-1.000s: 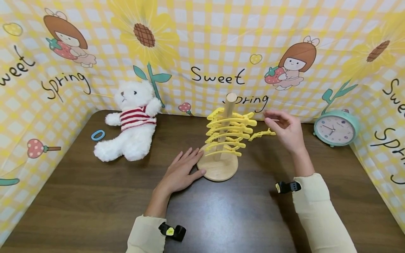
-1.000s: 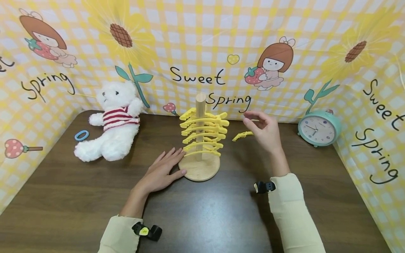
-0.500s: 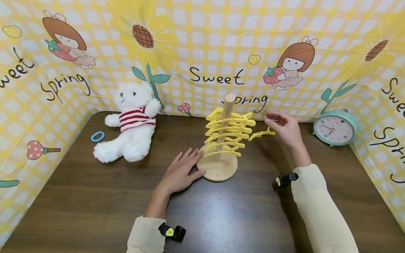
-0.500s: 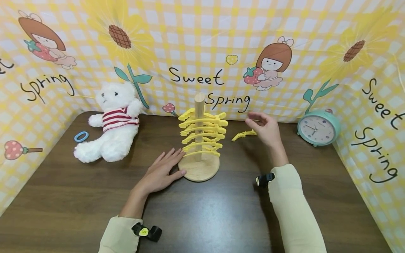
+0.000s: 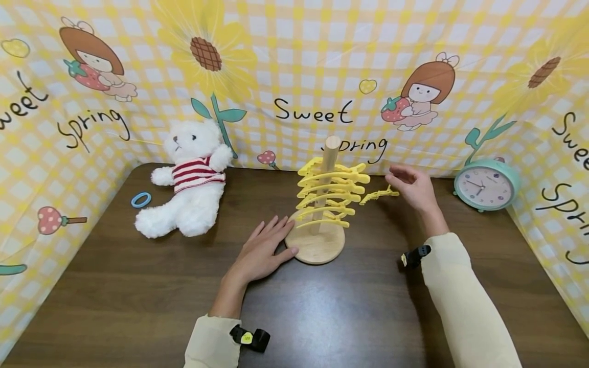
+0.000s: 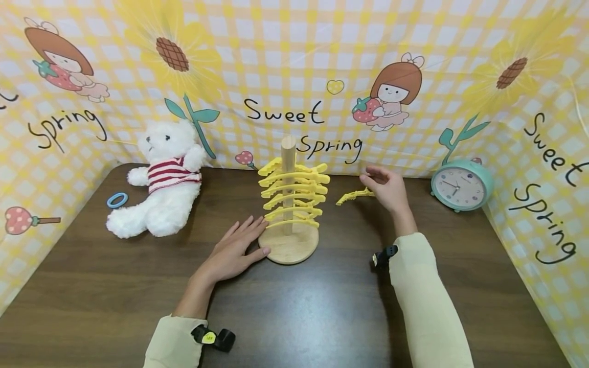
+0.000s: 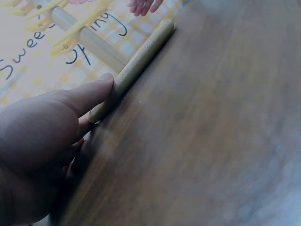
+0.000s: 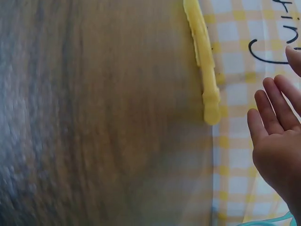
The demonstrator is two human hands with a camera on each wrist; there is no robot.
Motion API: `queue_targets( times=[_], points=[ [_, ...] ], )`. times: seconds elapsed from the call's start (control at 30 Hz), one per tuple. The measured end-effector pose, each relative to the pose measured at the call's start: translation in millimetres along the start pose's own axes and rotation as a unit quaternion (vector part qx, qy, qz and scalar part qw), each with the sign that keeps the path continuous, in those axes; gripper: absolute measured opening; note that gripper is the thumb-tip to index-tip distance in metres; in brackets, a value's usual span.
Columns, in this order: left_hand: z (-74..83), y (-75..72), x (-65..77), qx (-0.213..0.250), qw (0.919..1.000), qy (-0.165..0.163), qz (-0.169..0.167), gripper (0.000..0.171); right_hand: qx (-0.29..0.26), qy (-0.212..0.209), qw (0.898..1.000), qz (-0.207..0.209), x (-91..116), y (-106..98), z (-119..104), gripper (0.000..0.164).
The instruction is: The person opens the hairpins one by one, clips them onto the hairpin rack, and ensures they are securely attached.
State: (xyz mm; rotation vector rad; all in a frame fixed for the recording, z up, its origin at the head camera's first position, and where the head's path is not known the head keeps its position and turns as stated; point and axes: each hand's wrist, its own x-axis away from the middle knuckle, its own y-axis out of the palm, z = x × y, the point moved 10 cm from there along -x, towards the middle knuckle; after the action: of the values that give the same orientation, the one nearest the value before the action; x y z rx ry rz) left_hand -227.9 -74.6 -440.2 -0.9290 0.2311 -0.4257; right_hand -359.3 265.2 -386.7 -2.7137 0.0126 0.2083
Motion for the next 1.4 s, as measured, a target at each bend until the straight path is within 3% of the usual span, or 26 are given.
queue_targets(
  times=[0.23, 0.57, 0.93, 1.4],
  points=[
    [-1.3, 3.0, 0.3, -0.002, 1.0, -0.002, -0.006, 0.073, 0.075, 0.062, 0.994, -0.041, 2.4, 3.0, 20.7, 0.058],
    [-1.0, 2.8, 0.2, -0.001, 1.0, -0.004, -0.006, 0.072, 0.096, 0.112, 0.983, -0.108, 7.9, 13.7, 39.7, 0.057],
    [-2.1, 0.7, 0.1, 0.001, 1.0, -0.002, -0.002, 0.072, 0.134, 0.091, 0.979, -0.122, 9.4, 12.1, 40.2, 0.048],
    [-4.0, 2.4, -0.9, -0.006, 1.0, -0.005, -0.003, 0.072, 0.128, 0.08, 0.981, -0.118, 10.0, 11.8, 35.1, 0.045]
  ],
)
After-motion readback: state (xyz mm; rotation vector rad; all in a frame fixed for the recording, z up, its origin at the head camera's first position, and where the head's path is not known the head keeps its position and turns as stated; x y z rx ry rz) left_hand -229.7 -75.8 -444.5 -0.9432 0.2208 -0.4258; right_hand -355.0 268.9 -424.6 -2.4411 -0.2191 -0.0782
